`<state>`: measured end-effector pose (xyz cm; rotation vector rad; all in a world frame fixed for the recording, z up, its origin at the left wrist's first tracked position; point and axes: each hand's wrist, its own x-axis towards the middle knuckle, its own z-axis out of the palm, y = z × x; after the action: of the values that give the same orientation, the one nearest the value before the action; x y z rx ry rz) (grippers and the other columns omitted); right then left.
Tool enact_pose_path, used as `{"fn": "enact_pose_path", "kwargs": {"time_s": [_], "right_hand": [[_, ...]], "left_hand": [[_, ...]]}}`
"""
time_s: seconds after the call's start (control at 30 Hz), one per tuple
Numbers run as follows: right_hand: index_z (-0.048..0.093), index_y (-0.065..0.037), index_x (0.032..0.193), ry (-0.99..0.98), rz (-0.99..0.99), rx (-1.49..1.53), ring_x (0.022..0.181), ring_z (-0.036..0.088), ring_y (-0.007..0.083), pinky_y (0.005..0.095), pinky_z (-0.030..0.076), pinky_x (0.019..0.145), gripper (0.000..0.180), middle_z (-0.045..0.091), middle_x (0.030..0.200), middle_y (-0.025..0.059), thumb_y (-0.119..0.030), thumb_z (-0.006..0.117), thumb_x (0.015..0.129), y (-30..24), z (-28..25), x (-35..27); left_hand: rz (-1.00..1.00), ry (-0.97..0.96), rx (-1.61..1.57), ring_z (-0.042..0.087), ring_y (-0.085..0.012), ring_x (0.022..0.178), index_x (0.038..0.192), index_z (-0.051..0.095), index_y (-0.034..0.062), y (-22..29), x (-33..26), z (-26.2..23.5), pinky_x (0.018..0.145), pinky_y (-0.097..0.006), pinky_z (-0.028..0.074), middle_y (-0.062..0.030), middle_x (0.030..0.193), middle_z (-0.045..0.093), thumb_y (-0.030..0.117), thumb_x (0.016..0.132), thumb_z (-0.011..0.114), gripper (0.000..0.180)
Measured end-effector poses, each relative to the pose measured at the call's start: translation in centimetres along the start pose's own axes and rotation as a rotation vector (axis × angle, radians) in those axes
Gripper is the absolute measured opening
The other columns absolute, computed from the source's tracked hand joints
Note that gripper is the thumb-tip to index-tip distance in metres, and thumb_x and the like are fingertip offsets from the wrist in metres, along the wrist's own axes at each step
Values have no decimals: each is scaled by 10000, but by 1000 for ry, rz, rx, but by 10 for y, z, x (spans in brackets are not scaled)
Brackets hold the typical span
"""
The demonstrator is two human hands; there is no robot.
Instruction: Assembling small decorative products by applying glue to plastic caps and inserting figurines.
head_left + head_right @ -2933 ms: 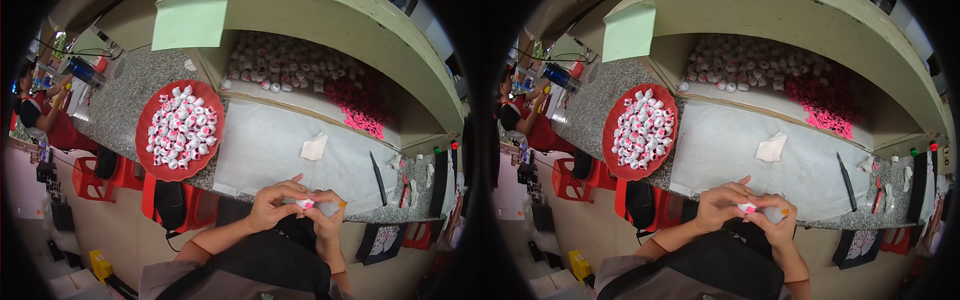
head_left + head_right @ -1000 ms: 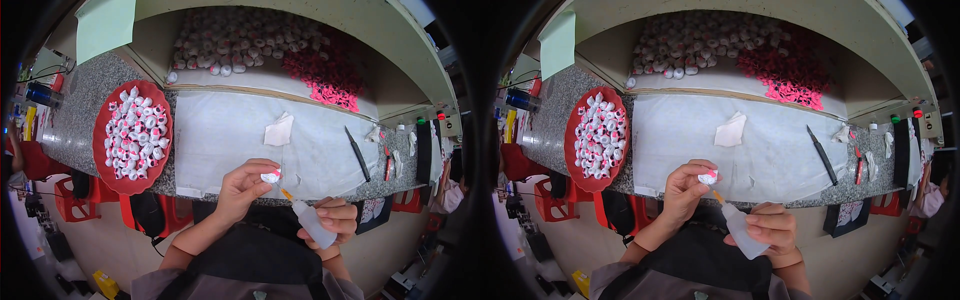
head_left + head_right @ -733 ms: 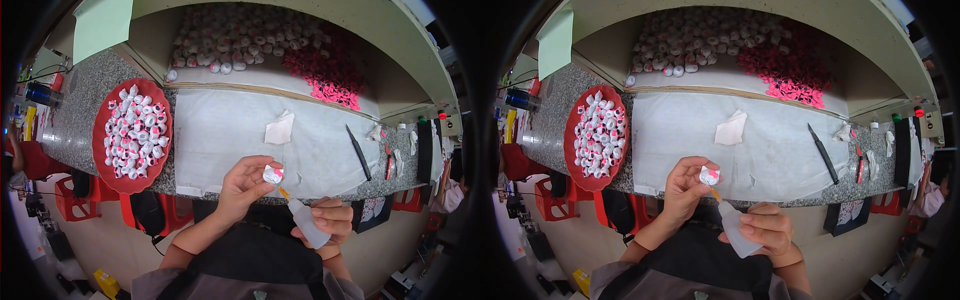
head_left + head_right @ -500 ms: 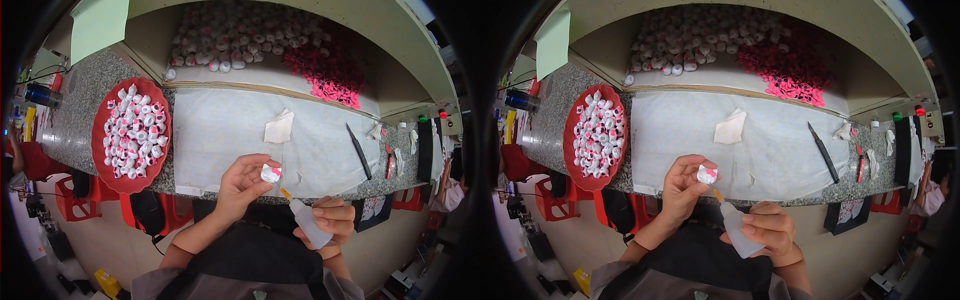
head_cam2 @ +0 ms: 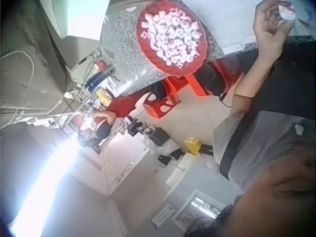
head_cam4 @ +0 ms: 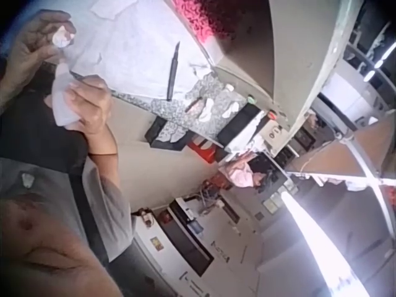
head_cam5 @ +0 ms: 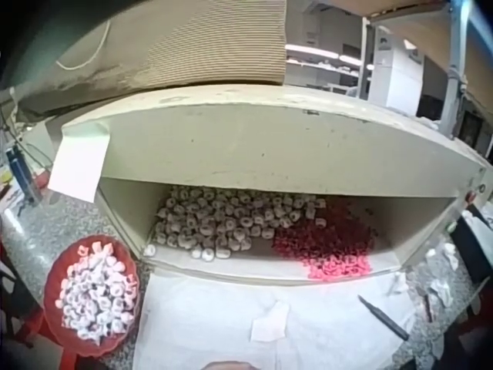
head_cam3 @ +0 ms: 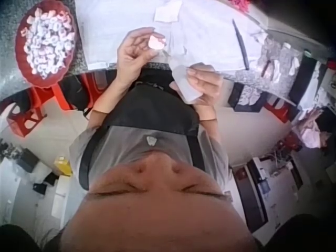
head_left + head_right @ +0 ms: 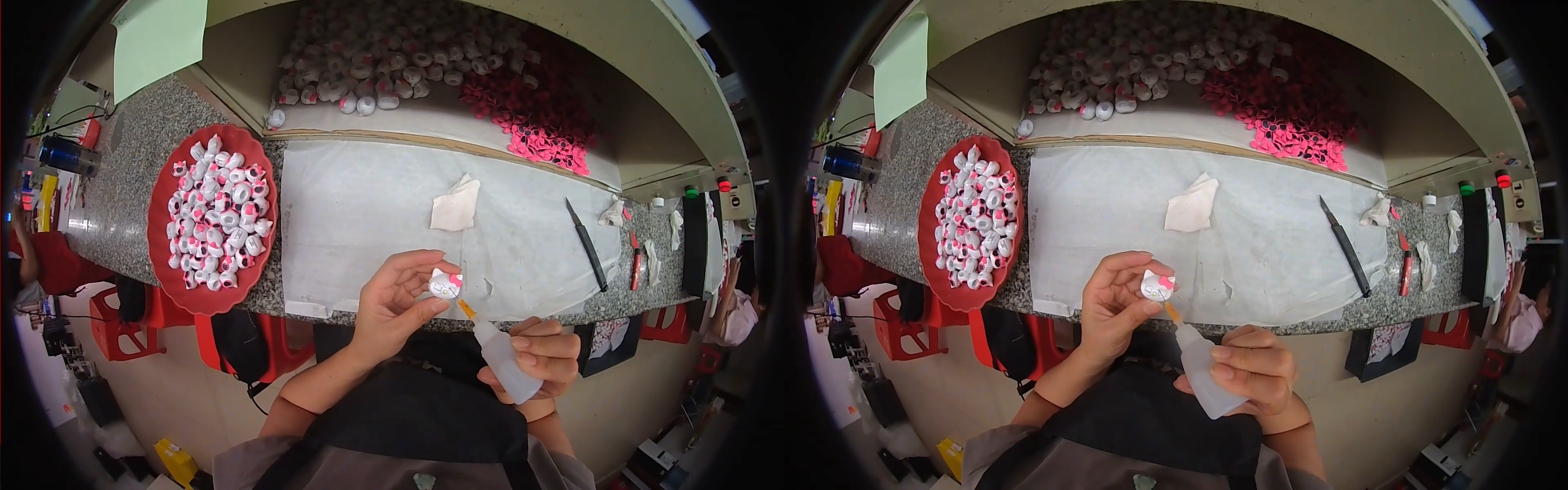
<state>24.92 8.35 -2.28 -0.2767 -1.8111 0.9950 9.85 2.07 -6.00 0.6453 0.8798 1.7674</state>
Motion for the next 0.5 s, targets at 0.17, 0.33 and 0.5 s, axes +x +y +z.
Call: {"fn": "enact_pose_path", "kwargs": {"time_s": [0.17, 0.33, 0.5], "right_hand": [[498, -77, 890, -10, -3, -2, 637, 510, 178, 276, 446, 498, 524, 501, 878, 64, -50, 800, 463, 1, 0, -1], [494, -81, 898, -27, -1, 3, 639, 511, 179, 277, 449, 502, 529, 499, 883, 65, -57, 800, 467, 1, 0, -1], [494, -83, 896, -36, 7, -10, 639, 513, 183, 280, 455, 510, 525, 498, 888, 65, -64, 801, 470, 2, 0, -2]], "left_hand": [[47, -30, 78, 497, -174, 958, 1119, 364, -8, 0, 0, -1, 796, -271, 415, -155, 1024, 496, -109, 718, 516, 441], [80, -40, 138, 488, -181, 969, 1128, 355, -13, 1, 0, -1, 803, -273, 404, -158, 1031, 493, -115, 719, 515, 451], [150, -46, 274, 489, -189, 974, 1120, 364, -22, -2, -1, -1, 831, -290, 389, -169, 1038, 498, -109, 721, 515, 435]]}}
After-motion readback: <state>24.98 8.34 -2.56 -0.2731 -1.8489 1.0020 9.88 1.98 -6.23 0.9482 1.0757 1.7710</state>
